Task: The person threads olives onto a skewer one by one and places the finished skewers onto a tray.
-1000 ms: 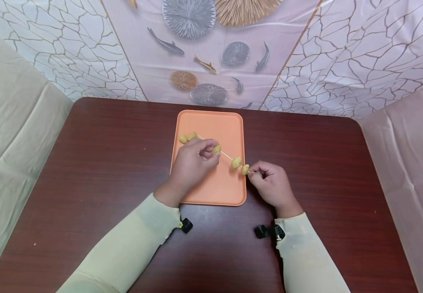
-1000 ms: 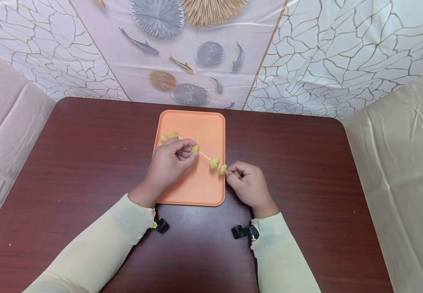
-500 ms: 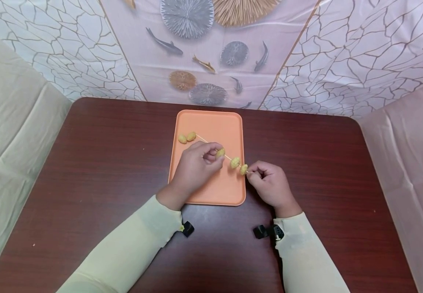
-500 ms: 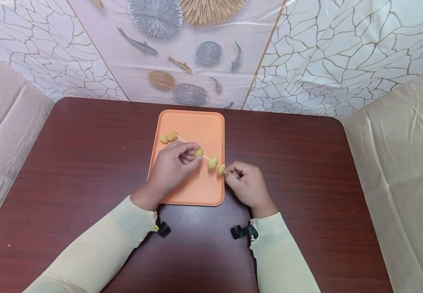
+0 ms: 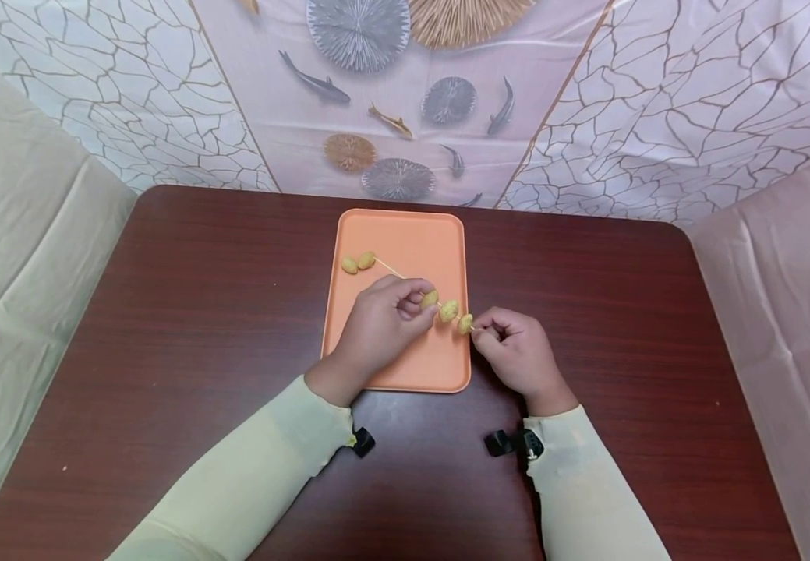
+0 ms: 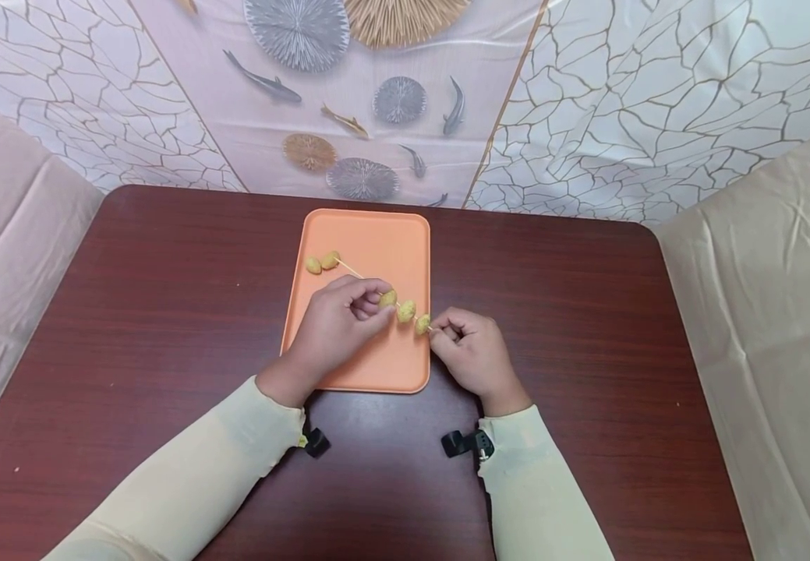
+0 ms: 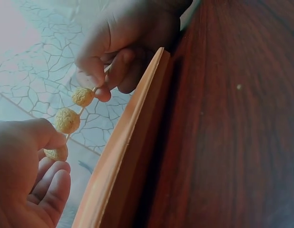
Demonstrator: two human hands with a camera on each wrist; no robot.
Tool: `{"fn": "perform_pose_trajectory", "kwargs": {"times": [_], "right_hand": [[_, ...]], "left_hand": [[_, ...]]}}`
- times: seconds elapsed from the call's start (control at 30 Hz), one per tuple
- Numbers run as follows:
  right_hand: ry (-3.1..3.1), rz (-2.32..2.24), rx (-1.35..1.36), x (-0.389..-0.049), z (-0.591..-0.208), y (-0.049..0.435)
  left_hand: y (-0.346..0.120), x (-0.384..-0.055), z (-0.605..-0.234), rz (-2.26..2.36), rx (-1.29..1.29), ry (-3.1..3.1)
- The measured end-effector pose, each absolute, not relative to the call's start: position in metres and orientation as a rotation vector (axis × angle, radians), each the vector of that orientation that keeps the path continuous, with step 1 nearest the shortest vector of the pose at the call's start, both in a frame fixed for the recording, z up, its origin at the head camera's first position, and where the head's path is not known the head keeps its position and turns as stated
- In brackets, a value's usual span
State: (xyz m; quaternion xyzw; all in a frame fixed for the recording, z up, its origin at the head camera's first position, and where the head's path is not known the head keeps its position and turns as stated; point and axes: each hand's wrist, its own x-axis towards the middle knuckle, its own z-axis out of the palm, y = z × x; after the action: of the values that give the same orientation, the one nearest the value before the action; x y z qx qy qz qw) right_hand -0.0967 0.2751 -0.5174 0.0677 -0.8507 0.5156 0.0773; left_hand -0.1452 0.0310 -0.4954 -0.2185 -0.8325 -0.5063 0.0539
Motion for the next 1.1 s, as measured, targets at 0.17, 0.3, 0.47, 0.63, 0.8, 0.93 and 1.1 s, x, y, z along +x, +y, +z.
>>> {"fn": "perform_pose_trajectory", "kwargs": {"times": [0.17,0.3,0.47,0.63,0.8,0.93,1.1], "right_hand": [[-2.551,1.531,0.199,-0.097,-0.516,0.276],[-2.550,1.528,0.208,-0.098,-0.516,0.277],[-2.535,1.526,0.174,-0.099,-0.517,0.278],[-2.489,1.558,0.115,-0.102,-0.518,0.278],[-2.471,1.590,0.057,-0.103,-0.516,0.279],[-2.468,1.605,0.040,-0.104,-0.515,0.279],[-2.469,1.607,0.021,-0.103,-0.517,0.280]], "left_hand": [[0.033,-0.146,-0.497,-1.526,-0.683,-2.518],[0.034,-0.146,-0.498,-1.534,-0.687,-2.504],[0.033,-0.146,-0.499,-1.538,-0.709,-2.497],[0.029,-0.150,-0.494,-1.449,-0.750,-2.527],[0.013,-0.166,-0.479,-1.315,-0.692,-2.593],[-0.006,-0.189,-0.469,-1.144,-0.615,-2.718],[-0.020,-0.216,-0.459,-0.868,-0.584,-3.025]]}}
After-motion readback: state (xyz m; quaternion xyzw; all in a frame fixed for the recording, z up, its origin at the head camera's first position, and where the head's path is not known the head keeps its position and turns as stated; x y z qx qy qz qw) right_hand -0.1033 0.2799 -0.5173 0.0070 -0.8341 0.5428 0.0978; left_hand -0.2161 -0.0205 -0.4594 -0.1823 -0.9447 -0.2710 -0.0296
